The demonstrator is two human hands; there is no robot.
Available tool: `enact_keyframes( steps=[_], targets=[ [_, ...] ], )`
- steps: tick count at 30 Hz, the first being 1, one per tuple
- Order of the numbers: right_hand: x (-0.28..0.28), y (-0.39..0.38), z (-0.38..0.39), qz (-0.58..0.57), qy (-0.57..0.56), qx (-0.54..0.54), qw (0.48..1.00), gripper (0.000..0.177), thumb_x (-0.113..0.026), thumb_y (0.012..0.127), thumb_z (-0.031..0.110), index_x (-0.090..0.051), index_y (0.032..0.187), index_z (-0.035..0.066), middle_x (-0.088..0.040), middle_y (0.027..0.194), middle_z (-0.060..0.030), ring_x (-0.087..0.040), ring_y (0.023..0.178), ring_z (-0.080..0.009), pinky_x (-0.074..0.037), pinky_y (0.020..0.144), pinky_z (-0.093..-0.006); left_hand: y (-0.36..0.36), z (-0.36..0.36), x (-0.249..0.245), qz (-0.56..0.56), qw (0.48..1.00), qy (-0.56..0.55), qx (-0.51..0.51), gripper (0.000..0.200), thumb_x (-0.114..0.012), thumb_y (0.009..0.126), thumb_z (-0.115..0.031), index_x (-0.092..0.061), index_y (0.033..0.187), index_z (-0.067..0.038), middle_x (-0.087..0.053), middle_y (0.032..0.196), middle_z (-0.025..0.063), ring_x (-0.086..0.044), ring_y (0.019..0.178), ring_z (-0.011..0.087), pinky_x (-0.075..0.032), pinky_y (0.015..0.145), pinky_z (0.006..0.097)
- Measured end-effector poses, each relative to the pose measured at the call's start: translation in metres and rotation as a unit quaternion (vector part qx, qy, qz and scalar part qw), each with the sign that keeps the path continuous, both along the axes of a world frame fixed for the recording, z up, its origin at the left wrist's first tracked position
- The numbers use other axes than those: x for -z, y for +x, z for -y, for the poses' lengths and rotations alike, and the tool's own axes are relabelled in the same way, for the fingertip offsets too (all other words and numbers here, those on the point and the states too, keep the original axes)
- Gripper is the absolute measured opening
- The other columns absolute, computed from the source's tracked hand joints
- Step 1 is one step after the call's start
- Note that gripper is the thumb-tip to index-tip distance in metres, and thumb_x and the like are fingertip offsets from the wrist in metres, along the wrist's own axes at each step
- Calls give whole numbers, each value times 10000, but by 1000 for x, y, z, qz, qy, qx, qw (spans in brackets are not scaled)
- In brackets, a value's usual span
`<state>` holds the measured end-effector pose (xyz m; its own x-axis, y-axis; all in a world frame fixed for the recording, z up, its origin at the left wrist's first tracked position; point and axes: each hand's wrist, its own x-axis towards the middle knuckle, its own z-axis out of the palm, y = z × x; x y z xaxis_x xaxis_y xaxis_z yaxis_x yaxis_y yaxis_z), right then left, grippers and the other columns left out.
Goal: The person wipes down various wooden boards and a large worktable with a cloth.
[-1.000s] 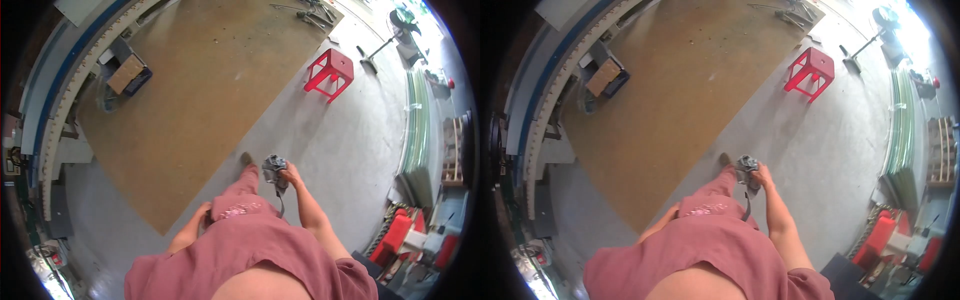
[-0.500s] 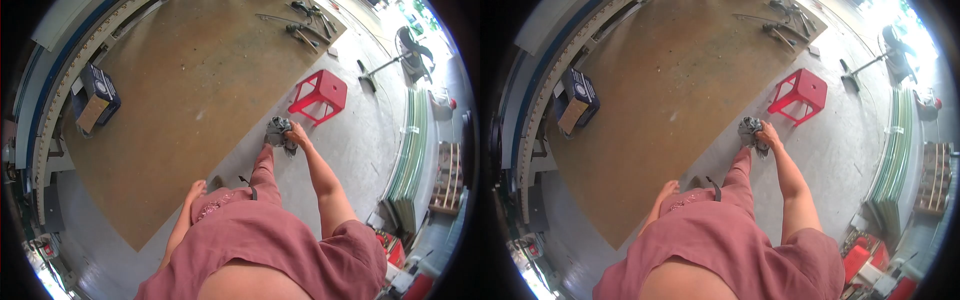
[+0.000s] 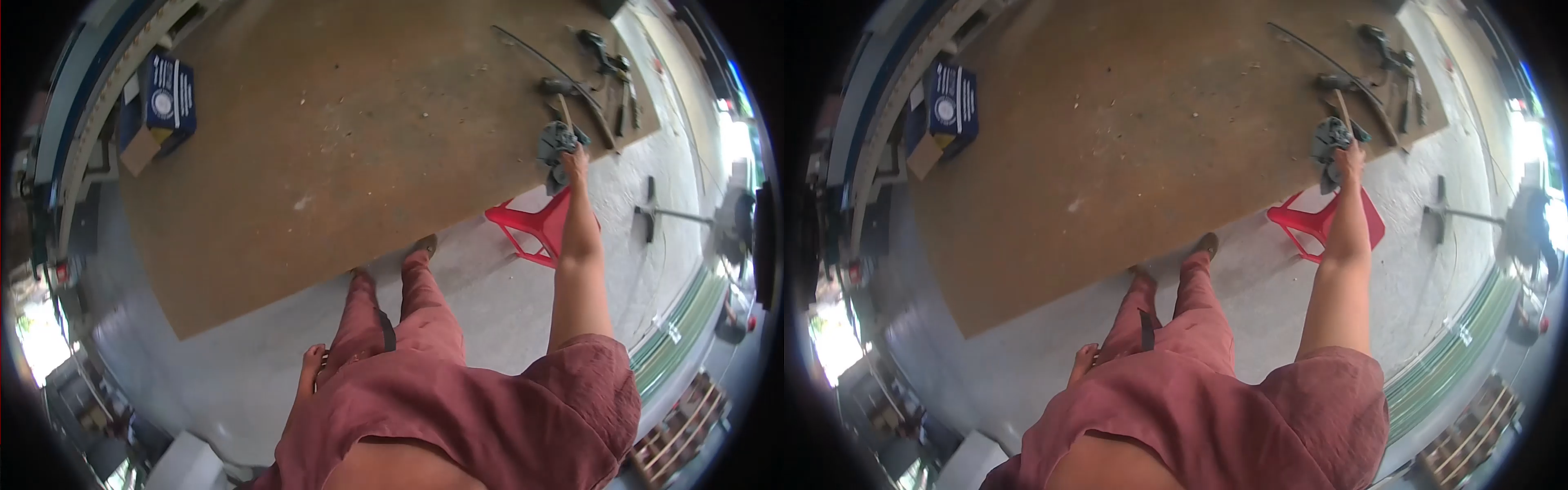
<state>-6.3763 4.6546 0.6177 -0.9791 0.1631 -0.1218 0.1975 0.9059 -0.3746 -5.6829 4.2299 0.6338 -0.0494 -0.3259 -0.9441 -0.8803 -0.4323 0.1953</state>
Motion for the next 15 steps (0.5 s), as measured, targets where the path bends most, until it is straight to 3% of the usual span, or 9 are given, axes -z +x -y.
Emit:
enact_keyframes(
  steps=[1,4,6,8,10,11,12,13,15],
  targets=[
    [-4,4,16,14,54,38,998,484,-566,644,267,-502,1100,116,-561,984,-221,-544,923,-368,-430,792,-426,14,-7,7,8,1000,16,-25,346,-510,829,-275,-496,1069,-25,-585,944,114,-590,762,234,-476,615,315],
    [49,0,34,84,53,0,995,542,-562,637,284,-470,1153,149,-511,1067,-237,-494,1003,-385,-414,833,-429,36,-33,8,-9,998,-2,-56,350,-504,835,-272,-493,1071,-14,-580,942,137,-591,766,236,-482,614,318],
    [52,41,100,81,105,45,990,521,-544,681,267,-434,1190,235,-383,1179,-195,-440,1040,-430,-414,836,-466,48,-45,9,-42,997,-10,-70,377,-509,828,-287,-485,1083,-9,-576,945,159,-591,774,250,-488,620,324],
    [55,87,162,32,96,-13,995,415,-549,711,245,-465,1116,213,-381,1141,-185,-470,974,-429,-431,786,-487,73,-51,32,-146,975,-68,151,397,-523,814,-304,-485,1089,-20,-574,962,152,-589,760,248,-480,589,322],
    [39,147,230,65,79,-117,988,395,-572,701,202,-494,1085,152,-412,1055,-181,-522,866,-388,-463,716,-450,62,-44,37,-129,981,-28,140,408,-529,805,-321,-482,1108,-51,-573,987,131,-586,751,242,-466,577,315],
    [42,182,262,76,84,-180,977,412,-579,697,185,-497,1096,131,-415,1064,-183,-538,846,-365,-471,697,-437,53,-42,45,-105,987,-13,122,394,-524,809,-322,-482,1107,-68,-574,985,115,-586,745,236,-460,579,311],
    [42,219,291,94,4,-249,964,303,-469,777,159,-491,1073,97,-422,1017,-223,-529,849,-373,-478,649,-438,40,-42,52,-80,992,3,102,381,-520,812,-324,-481,1106,-85,-576,983,99,-585,740,229,-454,580,306],
    [43,256,325,132,-41,-266,954,384,-519,733,136,-469,1113,107,-412,1042,-215,-510,889,-376,-474,691,-439,1,-36,32,-6,989,54,-137,355,-517,814,-328,-483,1083,-99,-576,963,82,-590,745,219,-453,614,303],
    [35,311,386,241,-130,-281,920,510,-609,662,142,-454,1148,144,-405,1102,-169,-462,989,-375,-455,770,-432,-37,-15,15,-48,991,42,-115,353,-524,813,-333,-482,1073,-97,-574,954,80,-592,750,212,-453,622,303]
  ],
)
